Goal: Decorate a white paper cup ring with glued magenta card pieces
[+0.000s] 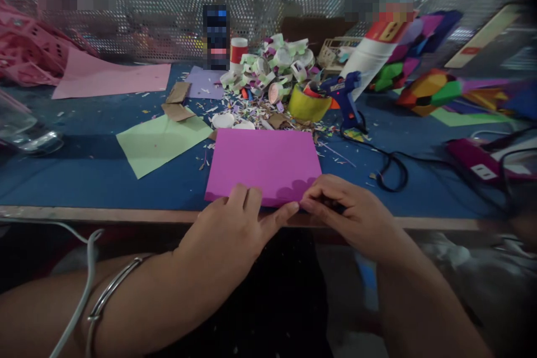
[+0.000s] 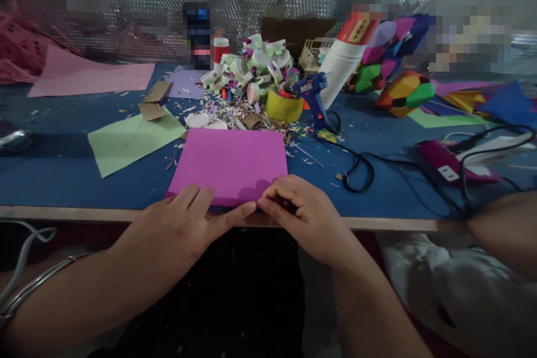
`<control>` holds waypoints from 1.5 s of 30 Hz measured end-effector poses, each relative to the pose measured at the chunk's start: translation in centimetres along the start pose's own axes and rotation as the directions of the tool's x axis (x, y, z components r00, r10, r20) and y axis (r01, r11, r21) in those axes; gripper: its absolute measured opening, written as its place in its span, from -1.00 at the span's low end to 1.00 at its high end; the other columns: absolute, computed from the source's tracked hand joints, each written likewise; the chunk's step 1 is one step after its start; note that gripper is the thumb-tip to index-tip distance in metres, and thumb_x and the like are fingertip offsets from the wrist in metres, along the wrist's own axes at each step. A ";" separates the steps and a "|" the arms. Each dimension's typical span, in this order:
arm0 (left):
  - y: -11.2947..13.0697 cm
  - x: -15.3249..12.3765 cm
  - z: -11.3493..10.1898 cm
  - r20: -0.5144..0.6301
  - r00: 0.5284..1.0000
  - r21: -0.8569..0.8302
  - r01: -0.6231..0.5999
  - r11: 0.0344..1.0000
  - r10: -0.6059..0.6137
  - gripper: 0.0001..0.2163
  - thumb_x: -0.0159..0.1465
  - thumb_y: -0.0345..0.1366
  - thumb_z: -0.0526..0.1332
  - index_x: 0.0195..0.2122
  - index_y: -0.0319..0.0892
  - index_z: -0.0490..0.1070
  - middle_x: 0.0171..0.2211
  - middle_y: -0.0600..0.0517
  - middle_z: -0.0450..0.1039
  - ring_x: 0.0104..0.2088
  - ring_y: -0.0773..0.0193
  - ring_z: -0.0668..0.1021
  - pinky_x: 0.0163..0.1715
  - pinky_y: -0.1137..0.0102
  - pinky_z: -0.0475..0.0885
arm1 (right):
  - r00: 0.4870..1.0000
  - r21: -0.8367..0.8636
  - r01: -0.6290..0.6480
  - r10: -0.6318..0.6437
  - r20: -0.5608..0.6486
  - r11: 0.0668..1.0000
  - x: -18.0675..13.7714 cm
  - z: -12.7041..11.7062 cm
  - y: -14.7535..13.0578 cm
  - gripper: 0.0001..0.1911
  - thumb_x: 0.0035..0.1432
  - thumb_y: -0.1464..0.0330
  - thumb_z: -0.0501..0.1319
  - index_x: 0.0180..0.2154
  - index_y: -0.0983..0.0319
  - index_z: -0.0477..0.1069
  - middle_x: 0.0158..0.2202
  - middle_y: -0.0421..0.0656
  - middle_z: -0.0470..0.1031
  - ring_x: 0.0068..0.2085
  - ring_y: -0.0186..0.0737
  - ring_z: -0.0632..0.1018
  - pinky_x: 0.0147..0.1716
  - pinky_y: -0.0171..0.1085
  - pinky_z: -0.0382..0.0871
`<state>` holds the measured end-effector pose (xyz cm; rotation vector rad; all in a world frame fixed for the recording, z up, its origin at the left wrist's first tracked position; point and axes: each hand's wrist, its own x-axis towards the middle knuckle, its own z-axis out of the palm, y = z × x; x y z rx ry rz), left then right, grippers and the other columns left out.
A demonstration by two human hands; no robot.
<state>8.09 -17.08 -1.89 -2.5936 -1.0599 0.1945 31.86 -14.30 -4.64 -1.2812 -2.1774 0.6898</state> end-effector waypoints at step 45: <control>1.3 1.8 0.5 0.029 0.999 0.032 -0.024 0.999 0.023 -0.41 0.46 -0.31 0.06 0.46 0.16 -0.10 -0.35 0.00 0.34 -0.35 0.18 0.51 -0.55 0.41 0.36 | 0.966 -0.297 -0.069 -0.011 -0.259 0.952 -1.7 1.2 0.7 -0.83 0.34 0.28 0.18 -0.32 0.19 0.36 -0.40 -0.16 0.38 -0.32 -0.16 0.41 -0.29 -0.17 0.28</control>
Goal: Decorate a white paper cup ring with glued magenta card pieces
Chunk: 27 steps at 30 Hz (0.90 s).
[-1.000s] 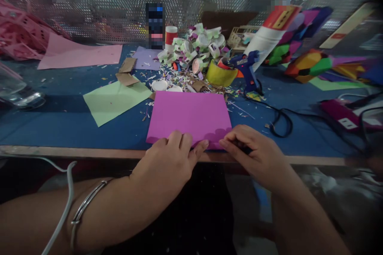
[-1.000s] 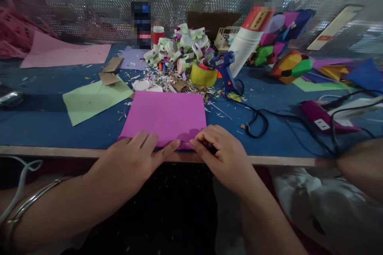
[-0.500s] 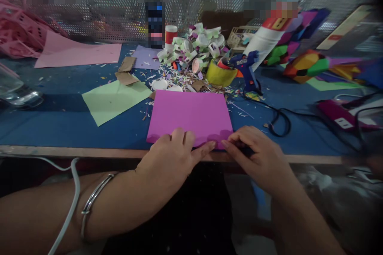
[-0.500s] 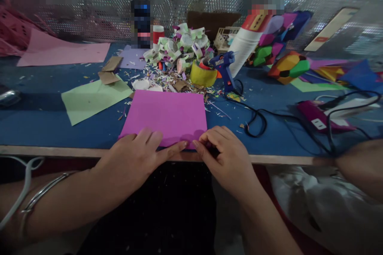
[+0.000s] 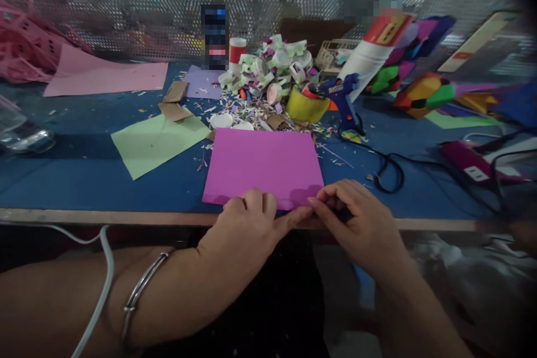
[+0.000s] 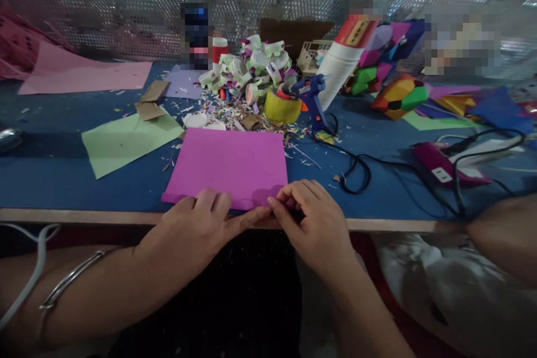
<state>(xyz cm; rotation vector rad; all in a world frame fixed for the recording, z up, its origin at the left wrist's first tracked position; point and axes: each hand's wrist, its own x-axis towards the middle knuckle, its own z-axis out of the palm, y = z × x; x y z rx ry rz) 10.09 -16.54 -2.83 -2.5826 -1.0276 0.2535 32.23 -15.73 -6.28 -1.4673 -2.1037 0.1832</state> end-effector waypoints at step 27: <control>-1.3 0.5 0.1 -0.017 0.999 -0.183 0.042 0.982 -0.046 -0.49 0.44 -0.13 0.11 0.39 0.33 0.06 -0.10 -0.04 0.43 -0.22 0.11 0.52 -0.46 0.30 0.42 | 0.998 0.001 0.048 -0.048 0.034 0.999 0.1 -0.5 0.4 -0.78 0.38 0.27 0.12 -0.35 0.17 0.34 -0.41 -0.17 0.40 -0.37 -0.16 0.42 -0.35 -0.18 0.30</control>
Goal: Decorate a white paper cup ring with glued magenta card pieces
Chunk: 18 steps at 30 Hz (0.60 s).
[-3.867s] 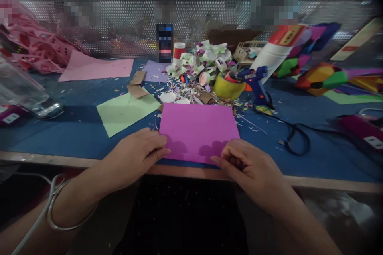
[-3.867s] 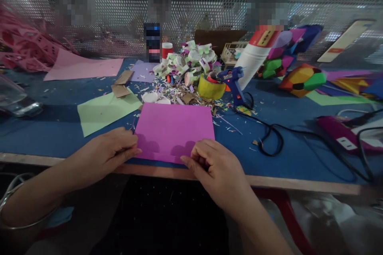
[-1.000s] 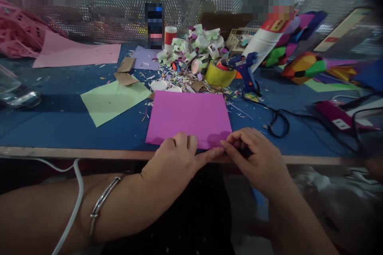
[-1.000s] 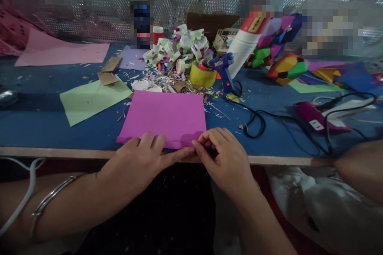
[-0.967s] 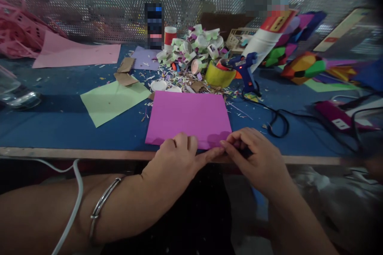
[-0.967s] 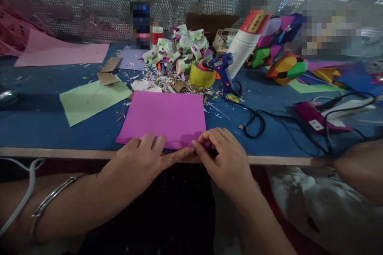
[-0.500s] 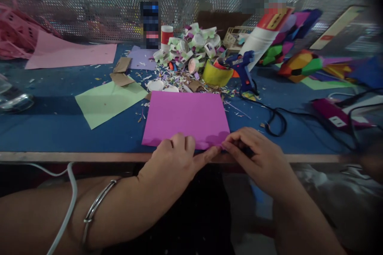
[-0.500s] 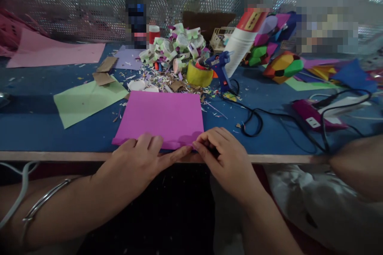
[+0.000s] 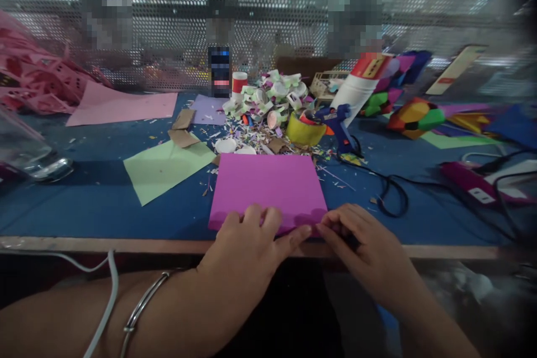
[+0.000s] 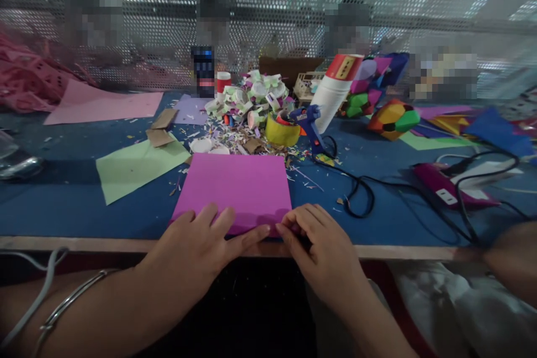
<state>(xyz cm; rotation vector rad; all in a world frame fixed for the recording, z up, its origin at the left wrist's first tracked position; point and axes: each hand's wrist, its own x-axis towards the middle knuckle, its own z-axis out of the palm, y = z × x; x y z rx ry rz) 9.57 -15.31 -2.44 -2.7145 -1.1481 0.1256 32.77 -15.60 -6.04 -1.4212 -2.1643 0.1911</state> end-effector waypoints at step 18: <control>3.3 -1.6 4.9 -0.322 0.933 0.020 -0.162 0.987 0.159 -0.49 0.46 -0.37 -0.07 0.42 -0.34 0.06 0.43 -0.11 0.08 0.41 0.10 0.19 0.36 0.22 0.14 | 1.000 0.020 0.002 -0.002 -0.003 1.000 -0.2 0.2 0.2 -0.84 0.37 0.29 0.13 -0.30 0.17 0.33 -0.39 -0.17 0.39 -0.35 -0.16 0.40 -0.31 -0.16 0.29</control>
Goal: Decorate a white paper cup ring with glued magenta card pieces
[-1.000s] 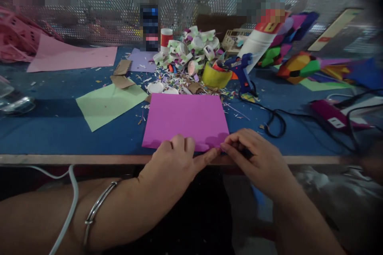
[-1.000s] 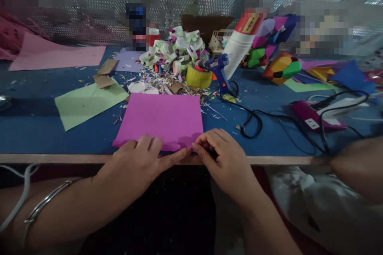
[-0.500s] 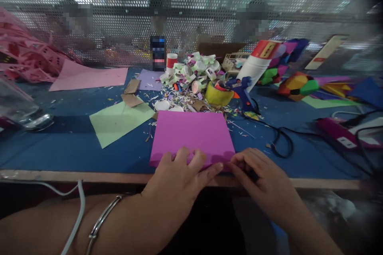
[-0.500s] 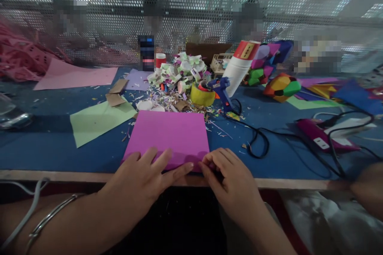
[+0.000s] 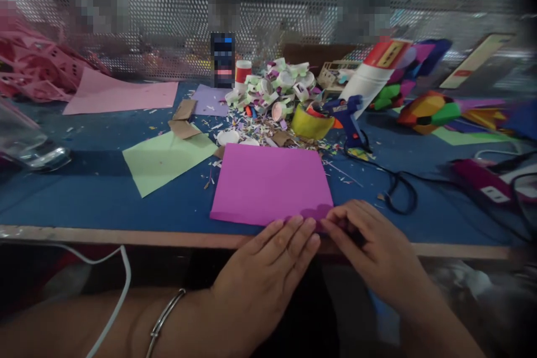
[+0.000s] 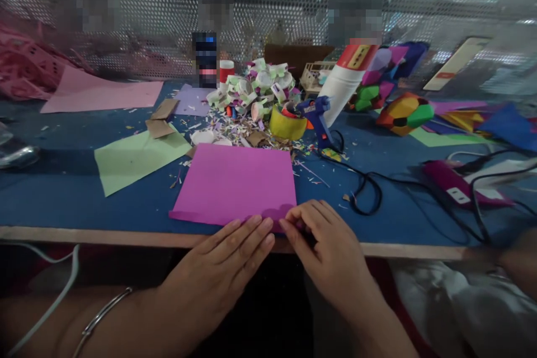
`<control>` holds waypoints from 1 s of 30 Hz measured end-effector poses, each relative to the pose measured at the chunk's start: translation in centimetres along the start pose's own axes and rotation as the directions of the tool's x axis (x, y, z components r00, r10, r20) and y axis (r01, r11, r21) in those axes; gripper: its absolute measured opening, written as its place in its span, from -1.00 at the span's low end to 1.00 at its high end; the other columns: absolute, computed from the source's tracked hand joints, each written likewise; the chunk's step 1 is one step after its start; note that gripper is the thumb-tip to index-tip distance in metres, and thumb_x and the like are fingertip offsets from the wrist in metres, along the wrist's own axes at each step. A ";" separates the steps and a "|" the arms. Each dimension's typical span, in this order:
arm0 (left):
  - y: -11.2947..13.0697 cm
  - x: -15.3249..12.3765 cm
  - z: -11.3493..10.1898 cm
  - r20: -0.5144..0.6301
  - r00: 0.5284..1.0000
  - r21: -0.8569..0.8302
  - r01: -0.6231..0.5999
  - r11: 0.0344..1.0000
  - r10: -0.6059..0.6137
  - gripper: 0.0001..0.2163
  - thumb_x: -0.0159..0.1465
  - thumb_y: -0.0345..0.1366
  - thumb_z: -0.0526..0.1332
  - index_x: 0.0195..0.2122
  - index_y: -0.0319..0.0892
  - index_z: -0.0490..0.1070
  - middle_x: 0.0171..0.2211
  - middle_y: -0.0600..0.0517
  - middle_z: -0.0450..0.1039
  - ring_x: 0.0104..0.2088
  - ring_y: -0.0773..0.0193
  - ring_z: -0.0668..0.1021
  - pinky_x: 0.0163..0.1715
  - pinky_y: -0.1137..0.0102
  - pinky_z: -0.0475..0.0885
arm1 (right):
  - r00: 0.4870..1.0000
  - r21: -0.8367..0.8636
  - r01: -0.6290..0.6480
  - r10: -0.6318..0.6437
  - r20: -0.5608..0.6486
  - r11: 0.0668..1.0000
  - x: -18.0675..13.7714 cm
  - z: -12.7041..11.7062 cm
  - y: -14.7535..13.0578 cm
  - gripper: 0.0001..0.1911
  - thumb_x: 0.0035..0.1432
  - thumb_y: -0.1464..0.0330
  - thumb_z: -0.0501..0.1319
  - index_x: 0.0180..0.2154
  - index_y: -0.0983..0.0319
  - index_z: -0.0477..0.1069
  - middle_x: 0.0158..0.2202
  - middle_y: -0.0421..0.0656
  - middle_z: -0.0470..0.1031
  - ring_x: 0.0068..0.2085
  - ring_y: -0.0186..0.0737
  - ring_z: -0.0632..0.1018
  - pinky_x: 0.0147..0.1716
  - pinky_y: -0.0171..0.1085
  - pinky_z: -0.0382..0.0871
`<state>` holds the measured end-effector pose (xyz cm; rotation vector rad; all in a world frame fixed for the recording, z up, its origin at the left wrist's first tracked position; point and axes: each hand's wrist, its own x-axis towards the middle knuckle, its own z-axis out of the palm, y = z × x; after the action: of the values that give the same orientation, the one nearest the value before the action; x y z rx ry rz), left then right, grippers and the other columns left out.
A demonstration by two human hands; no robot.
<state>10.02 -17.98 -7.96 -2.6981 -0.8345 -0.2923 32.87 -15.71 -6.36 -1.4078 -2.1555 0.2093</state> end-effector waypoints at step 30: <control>-6.5 -6.9 -2.2 0.176 0.980 -0.086 0.109 0.990 -0.093 -0.19 0.29 -0.49 0.18 0.48 0.04 -0.19 0.48 -0.22 -0.14 0.45 -0.09 0.07 0.30 -0.05 0.26 | 0.999 0.016 -0.025 0.025 -0.024 1.000 0.1 -0.1 -0.4 -0.85 0.37 0.31 0.16 -0.30 0.18 0.35 -0.40 -0.20 0.35 -0.33 -0.21 0.40 -0.33 -0.21 0.27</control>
<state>0.50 -17.20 -6.41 -2.8046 -1.0338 -0.1256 32.58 -15.81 -6.06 -1.4223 -2.1133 0.2165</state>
